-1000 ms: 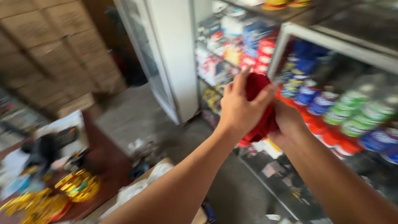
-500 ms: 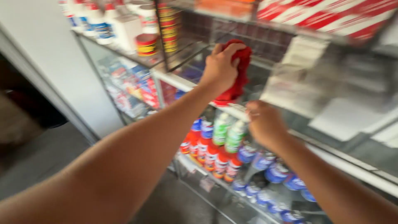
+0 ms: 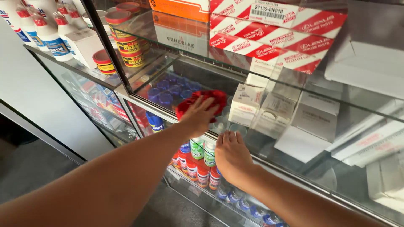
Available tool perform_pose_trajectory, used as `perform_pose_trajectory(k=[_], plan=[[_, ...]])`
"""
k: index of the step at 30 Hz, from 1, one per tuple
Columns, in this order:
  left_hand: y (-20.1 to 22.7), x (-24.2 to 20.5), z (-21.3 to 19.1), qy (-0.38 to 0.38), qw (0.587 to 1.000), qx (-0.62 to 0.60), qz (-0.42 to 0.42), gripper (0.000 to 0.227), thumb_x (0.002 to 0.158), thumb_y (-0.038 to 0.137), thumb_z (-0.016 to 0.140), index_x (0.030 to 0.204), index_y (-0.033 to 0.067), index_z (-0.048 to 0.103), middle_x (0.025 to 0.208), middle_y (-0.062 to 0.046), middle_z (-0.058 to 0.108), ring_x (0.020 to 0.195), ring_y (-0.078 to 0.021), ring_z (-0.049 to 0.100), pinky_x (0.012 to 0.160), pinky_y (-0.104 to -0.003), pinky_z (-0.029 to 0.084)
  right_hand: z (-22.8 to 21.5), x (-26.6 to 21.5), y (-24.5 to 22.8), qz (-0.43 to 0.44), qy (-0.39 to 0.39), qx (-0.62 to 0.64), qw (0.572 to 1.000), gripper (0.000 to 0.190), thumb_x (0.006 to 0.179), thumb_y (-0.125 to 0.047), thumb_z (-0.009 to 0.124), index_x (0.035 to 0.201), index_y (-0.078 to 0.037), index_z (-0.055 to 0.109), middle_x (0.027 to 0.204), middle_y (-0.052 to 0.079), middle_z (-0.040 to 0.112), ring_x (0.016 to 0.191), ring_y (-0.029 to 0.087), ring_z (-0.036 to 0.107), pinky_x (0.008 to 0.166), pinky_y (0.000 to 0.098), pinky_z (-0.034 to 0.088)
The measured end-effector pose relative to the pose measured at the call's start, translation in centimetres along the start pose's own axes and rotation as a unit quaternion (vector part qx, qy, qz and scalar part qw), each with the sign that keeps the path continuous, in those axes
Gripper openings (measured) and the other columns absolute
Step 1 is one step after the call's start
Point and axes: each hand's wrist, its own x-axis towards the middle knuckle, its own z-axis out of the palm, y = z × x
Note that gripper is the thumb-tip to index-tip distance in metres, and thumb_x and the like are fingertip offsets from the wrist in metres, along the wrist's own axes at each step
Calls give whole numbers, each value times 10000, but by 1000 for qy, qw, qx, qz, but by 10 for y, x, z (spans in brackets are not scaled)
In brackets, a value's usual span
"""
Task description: The person removes small white boxes from a glass display shelf, places them into a cardboard box on the floor, and then wipes the shelf with a red cloth. The person then wipes the boxes and places them back on the shelf.
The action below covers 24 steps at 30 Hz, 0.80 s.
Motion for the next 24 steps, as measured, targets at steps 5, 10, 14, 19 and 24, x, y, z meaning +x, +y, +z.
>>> perform_pose_trajectory(k=[5, 10, 14, 19, 24], plan=[[-81, -4, 1, -16, 991, 132, 17, 639, 900, 204, 598, 1513, 113, 441, 1640, -56, 327, 1587, -335, 191, 1290, -536, 145, 4, -3, -3, 1, -34, -2, 999, 603, 850, -120, 540, 1365, 169, 414, 1437, 373, 457, 1339, 444, 483, 1103, 479, 355], [-160, 1, -3, -7, 990, 109, -93, 682, 898, 225, 600, 1548, 144, 412, 1591, -177, 306, 1479, -418, 262, 1197, -563, 241, 11, -13, -6, -5, -12, -4, 1000, 656, 866, -116, 496, 1413, 207, 334, 1464, 431, 364, 1373, 475, 411, 1131, 481, 321], [-194, 11, -8, -144, 955, 238, -105, 443, 910, 290, 611, 1344, 219, 663, 1656, -97, 256, 1472, -435, 227, 1158, -619, 278, 8, -15, -4, -27, -25, -28, 999, 673, 851, -114, 494, 1404, 227, 319, 1466, 453, 335, 1386, 506, 374, 1143, 491, 302], [-166, 27, 0, -144, 959, 203, -139, 375, 911, 295, 602, 1253, 199, 724, 1516, -103, 438, 1426, -404, 330, 1056, -602, 411, 0, -16, -2, -21, -58, 34, 998, 667, 878, -110, 518, 1418, 217, 299, 1497, 436, 290, 1427, 504, 313, 1164, 498, 276], [-69, 37, 31, 83, 991, 37, 103, 348, 835, 257, 656, 1161, 167, 740, 1419, -64, 570, 1399, -369, 406, 1094, -544, 383, -8, -11, -7, 39, -91, 157, 983, 681, 1029, -284, 500, 1463, 175, 247, 1543, 411, 221, 1476, 481, 242, 1189, 517, 243]])
